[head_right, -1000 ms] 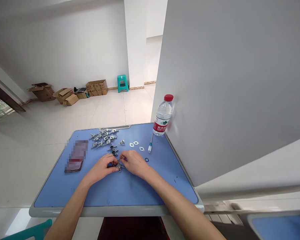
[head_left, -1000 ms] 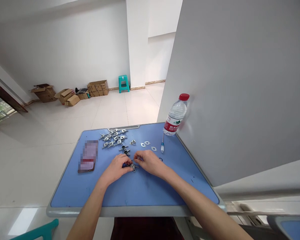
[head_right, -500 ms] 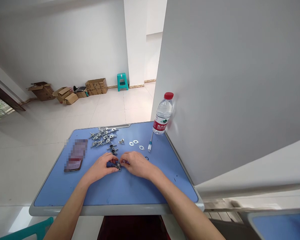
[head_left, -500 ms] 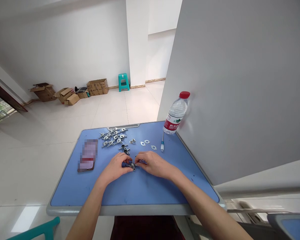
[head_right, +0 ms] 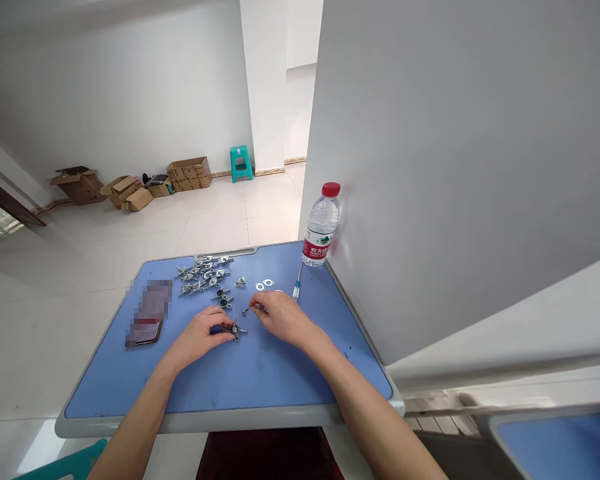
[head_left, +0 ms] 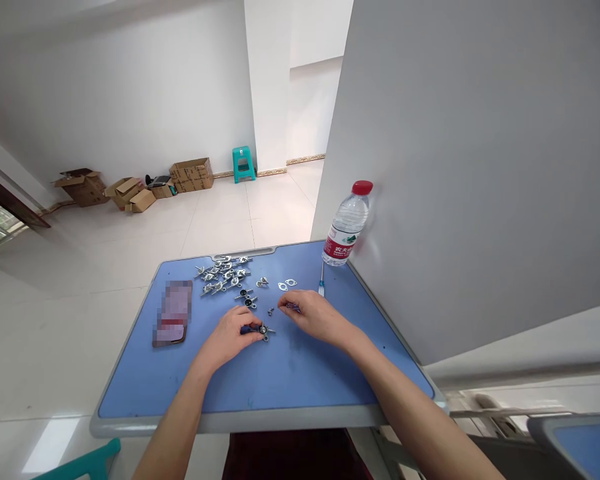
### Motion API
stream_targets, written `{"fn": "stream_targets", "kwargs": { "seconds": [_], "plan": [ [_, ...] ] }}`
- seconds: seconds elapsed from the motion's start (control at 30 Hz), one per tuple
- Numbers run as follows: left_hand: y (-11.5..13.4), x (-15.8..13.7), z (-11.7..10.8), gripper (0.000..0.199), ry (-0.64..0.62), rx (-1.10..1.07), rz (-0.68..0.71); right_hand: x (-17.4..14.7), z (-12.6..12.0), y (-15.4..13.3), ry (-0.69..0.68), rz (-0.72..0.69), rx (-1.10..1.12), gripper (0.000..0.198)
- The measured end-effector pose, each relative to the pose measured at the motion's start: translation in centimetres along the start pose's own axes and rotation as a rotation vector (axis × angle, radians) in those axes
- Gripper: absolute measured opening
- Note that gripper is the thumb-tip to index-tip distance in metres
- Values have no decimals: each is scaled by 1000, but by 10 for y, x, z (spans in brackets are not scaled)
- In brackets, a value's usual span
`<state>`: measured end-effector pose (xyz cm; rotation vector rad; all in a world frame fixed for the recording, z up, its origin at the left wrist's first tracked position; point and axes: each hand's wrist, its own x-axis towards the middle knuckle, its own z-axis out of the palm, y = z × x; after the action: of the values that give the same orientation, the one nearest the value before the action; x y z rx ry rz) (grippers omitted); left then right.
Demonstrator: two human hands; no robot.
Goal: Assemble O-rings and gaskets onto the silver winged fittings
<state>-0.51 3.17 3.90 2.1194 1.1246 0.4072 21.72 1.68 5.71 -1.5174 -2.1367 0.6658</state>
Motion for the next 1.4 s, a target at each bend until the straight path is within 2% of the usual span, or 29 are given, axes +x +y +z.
{"fn": "stream_targets", "kwargs": {
  "seconds": [0.1,0.27,0.37,0.57,0.77,1.13,1.4],
  "plan": [
    [1,0,0,11,1,3,7,-1,3,0,-15,-30,-19,22],
    [1,1,-1,10,-2,16,4,-3,13,-3,-140,-177,-46,26],
    [1,0,-1,9,-4,11,2,-4,16,-6,-173,-214,-74,28],
    [0,0,0,8,-5,5,-2,-5,16,-6,-173,-223,-78,29],
    [0,-3,-3,15,-2,-49,-36,-4,14,0,-111,-207,-46,29],
    [-2,-4,-6,10,5,-123,-11,-4,9,1,-107,-151,-108,34],
    [-1,-5,-7,8,19,-134,-44,-4,6,0,-93,-114,-117,32]
  ]
}}
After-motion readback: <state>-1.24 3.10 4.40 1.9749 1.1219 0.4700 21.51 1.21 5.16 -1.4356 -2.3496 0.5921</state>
